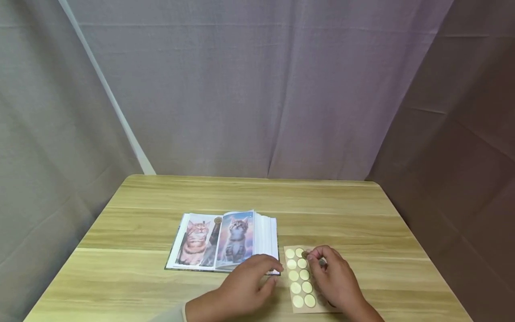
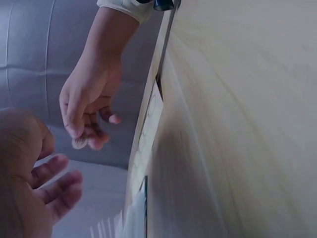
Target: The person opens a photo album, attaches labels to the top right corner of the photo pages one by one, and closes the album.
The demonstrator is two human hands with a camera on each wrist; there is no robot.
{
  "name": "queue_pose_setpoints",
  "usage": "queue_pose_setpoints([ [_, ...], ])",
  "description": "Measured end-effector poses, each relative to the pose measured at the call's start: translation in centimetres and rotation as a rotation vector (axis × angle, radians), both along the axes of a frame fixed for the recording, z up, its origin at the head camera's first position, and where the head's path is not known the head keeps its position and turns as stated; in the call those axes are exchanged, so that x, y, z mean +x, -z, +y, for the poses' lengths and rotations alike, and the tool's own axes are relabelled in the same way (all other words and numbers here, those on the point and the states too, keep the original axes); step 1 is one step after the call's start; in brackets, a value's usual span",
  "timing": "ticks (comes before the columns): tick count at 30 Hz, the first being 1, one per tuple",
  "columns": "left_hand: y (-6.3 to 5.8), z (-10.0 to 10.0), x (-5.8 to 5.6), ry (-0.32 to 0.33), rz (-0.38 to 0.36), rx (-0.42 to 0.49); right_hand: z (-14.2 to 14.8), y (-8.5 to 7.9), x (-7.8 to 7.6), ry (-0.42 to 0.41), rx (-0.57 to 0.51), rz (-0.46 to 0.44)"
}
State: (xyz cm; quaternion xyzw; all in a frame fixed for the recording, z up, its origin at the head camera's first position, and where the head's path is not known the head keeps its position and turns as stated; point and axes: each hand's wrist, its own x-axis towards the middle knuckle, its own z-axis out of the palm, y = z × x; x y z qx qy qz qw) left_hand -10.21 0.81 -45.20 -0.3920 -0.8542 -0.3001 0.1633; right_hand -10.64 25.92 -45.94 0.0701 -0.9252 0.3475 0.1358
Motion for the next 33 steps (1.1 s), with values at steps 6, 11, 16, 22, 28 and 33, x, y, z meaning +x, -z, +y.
queue_pose_setpoints([
  [6,0.3,-2.3,-0.3,-0.108,0.121,0.003,-0.1,0.1,0.1,0.004,-0.003,-0.003],
  [11,1.1,-4.2,-0.2,-0.226,0.061,-0.093,-0.2,0.1,0.1,-0.005,-0.013,0.000],
  [16,1.5,-5.4,0.2,-0.306,-0.110,-0.216,-0.1,0.2,-0.1,-0.002,-0.005,-0.016],
  [22,1.8,-6.0,0.8,-0.320,-0.248,-0.360,-0.1,0.1,-0.3,-0.009,-0.006,-0.028],
  [28,1.9,-6.3,1.0,-0.297,-0.289,-0.446,-0.1,0.2,-0.5,-0.036,-0.009,-0.017],
  [33,1.9,-6.4,0.9,-0.290,-0.301,-0.511,-0.1,0.4,-0.9,-0.064,0.016,0.011],
])
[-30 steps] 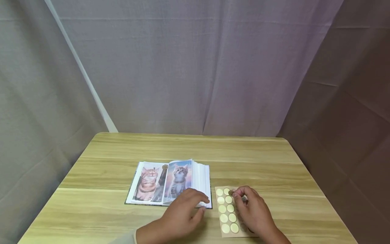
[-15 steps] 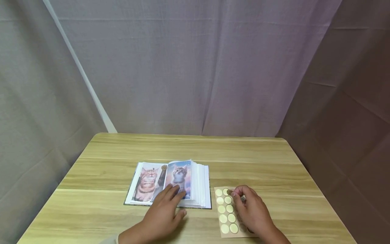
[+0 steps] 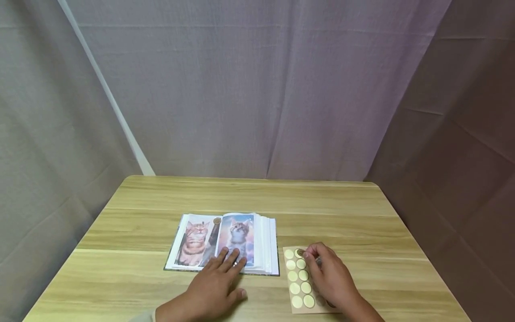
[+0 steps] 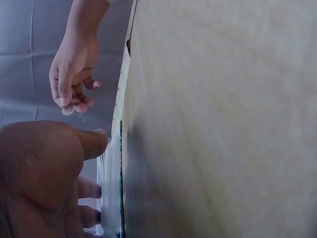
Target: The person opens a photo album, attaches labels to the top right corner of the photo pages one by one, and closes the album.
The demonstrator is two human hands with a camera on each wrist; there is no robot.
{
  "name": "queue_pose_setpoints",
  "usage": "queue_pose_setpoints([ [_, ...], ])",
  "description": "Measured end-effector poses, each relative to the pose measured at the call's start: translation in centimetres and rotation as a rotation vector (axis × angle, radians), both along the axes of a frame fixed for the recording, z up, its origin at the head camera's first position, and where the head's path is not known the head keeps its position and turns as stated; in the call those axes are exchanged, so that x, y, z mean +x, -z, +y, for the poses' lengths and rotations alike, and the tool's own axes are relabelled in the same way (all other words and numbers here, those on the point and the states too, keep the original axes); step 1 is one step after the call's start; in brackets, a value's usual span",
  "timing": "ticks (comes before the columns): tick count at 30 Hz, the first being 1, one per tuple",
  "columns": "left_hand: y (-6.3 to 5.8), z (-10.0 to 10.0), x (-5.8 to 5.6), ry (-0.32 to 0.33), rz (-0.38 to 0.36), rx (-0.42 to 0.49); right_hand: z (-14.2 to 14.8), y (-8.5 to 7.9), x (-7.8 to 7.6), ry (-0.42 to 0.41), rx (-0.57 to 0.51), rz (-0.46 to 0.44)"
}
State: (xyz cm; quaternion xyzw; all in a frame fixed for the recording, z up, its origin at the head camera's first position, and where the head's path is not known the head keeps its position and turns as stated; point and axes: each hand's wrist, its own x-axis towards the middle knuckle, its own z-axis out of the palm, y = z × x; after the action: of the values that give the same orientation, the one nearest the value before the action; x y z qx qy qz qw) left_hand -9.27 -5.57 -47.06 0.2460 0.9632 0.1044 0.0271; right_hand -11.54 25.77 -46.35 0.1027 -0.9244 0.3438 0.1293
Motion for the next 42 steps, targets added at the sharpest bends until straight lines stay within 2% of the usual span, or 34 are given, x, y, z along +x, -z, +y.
queue_pose_setpoints([
  [7,0.2,-0.2,-0.3,0.023,-0.032,-0.080,-0.1,-0.1,-1.0,-0.047,0.062,0.002],
  [16,0.2,-0.4,-0.2,0.044,-0.028,-0.118,-0.5,-0.6,-2.9,-0.077,0.097,-0.045],
  [21,0.2,-0.3,-0.2,0.044,-0.052,-0.105,-0.9,-0.6,-3.9,-0.098,0.109,-0.036],
  [28,0.5,-0.4,-0.2,0.041,-0.053,-0.085,-1.6,-0.4,-5.2,-0.120,0.085,-0.077],
  [34,0.2,-0.3,-0.1,0.024,-0.069,-0.046,-2.3,-0.3,-6.1,-0.132,0.074,-0.109],
  [42,0.3,-0.1,0.0,0.004,-0.074,-0.030,-3.0,0.0,-7.3,-0.156,0.041,-0.088],
])
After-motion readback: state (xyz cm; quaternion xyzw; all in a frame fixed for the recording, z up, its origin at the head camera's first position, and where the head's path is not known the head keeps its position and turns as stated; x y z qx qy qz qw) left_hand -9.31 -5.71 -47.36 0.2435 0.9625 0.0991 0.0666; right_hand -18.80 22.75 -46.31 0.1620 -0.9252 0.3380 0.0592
